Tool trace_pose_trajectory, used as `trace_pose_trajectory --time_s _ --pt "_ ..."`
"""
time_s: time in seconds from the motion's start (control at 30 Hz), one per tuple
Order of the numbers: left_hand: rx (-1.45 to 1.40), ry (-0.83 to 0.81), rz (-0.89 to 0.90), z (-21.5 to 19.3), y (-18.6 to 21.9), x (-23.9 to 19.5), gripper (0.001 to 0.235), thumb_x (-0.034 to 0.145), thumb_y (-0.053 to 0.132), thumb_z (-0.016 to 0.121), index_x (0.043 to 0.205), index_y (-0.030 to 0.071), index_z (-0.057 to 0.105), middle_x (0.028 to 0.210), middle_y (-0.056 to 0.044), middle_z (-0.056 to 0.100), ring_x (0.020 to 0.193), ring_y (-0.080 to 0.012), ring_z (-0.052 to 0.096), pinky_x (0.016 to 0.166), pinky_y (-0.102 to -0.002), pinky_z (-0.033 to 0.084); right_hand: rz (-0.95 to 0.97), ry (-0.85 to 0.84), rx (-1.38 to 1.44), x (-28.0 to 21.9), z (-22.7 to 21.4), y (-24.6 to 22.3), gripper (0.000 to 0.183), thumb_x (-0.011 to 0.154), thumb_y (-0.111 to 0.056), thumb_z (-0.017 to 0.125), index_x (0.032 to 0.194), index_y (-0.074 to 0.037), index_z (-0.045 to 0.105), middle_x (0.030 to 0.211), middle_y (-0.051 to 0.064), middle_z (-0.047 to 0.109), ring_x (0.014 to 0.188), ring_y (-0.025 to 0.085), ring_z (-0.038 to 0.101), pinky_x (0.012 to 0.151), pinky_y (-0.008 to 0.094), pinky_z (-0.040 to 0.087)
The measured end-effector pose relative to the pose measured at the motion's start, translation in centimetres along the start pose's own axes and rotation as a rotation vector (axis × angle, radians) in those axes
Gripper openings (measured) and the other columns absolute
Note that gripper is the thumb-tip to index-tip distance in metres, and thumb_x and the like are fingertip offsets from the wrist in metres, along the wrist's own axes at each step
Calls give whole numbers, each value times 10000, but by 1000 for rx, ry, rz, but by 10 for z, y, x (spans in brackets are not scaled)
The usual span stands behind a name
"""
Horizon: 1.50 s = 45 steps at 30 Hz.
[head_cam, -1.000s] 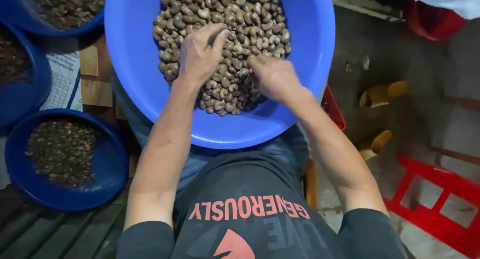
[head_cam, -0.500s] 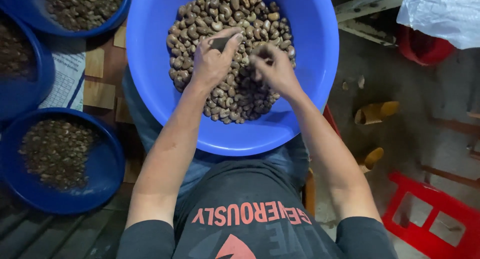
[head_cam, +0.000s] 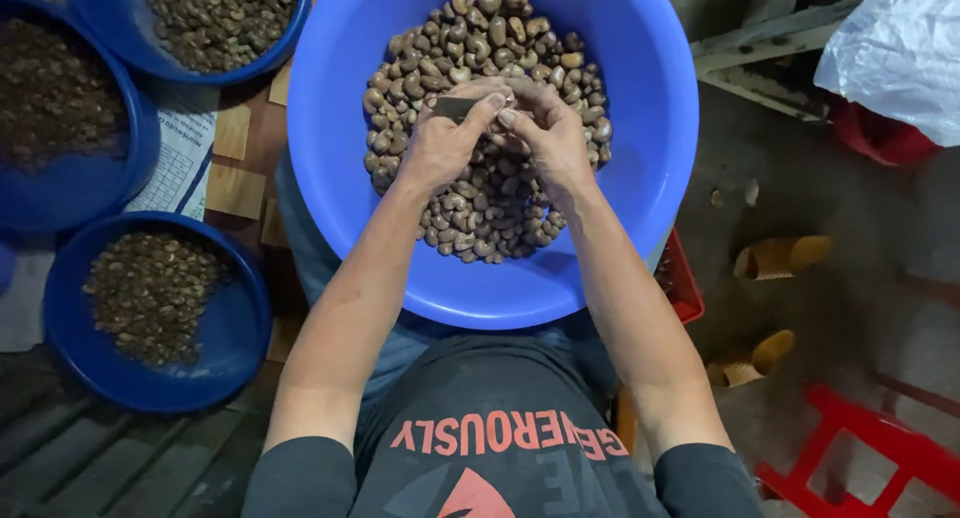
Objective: The person sits and uses a small knife to peel the outer skin off cashew nuts. They pick up a nut from a large blue basin, carefully remove the skin, and place the peeled nut into a red container to the right.
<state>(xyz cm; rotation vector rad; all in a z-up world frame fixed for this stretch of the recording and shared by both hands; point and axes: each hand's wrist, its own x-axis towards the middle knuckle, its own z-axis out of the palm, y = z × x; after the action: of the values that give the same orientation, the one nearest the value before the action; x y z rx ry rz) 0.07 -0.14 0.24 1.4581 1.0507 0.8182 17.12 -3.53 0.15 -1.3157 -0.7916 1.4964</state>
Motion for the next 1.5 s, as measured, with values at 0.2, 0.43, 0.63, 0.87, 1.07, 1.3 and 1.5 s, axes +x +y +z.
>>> trace_pose_trajectory --time_s 0.2,0.43,0.63,0.87,1.07,1.3,1.5 --pt "-13 95 -100 -2 13 1 333 1022 368 636 1198 134 793 1201 -38 809 1150 -183 748 1007 -297 600 -96 -36 -46 -4 5 -8 443 953 -128 736 1368 -62 597 1266 110 681 1077 188 681 839 327 699" --pt "-26 -28 -54 -8 10 3 344 1048 396 614 1221 154 787 1358 -39 744 1296 -205 683 1099 -298 545 -395 -27 -454 -8 3 -11 387 1006 -211 733 1343 -60 617 1320 103 672 1234 235 645 1057 367 541" --pt "-104 40 -73 -6 3 3 357 1028 437 627 1213 172 780 1250 -51 780 1121 -202 768 919 -271 672 -525 30 -616 -7 0 -1 420 985 -184 775 1331 -4 620 1249 160 691 1157 278 692 1032 371 582" --pt "-286 127 207 7 -17 7 220 1068 254 752 1171 66 802 932 -208 807 946 -292 803 844 -436 666 -670 130 -558 -3 -1 9 369 917 -138 899 1178 20 691 913 183 697 740 330 757 512 366 601" --pt "-223 120 225 2 -11 5 229 1077 271 741 1160 71 816 954 -227 802 989 -370 772 816 -491 649 -714 186 -637 -6 3 0 337 898 -162 911 1120 -10 708 864 149 715 684 312 741 481 363 583" --pt "-281 132 145 8 -2 3 196 1040 223 781 1135 55 818 963 -191 809 979 -248 779 830 -417 661 -761 250 -750 -13 8 -10 326 883 -236 918 1064 -71 704 842 121 714 680 332 724 493 394 553" --pt "-220 129 159 8 -2 3 192 1020 241 816 1100 67 833 977 -204 809 1017 -322 769 845 -470 629 -758 284 -786 -10 7 -1 327 887 -244 910 1045 -71 681 837 116 716 679 329 725 513 414 559"
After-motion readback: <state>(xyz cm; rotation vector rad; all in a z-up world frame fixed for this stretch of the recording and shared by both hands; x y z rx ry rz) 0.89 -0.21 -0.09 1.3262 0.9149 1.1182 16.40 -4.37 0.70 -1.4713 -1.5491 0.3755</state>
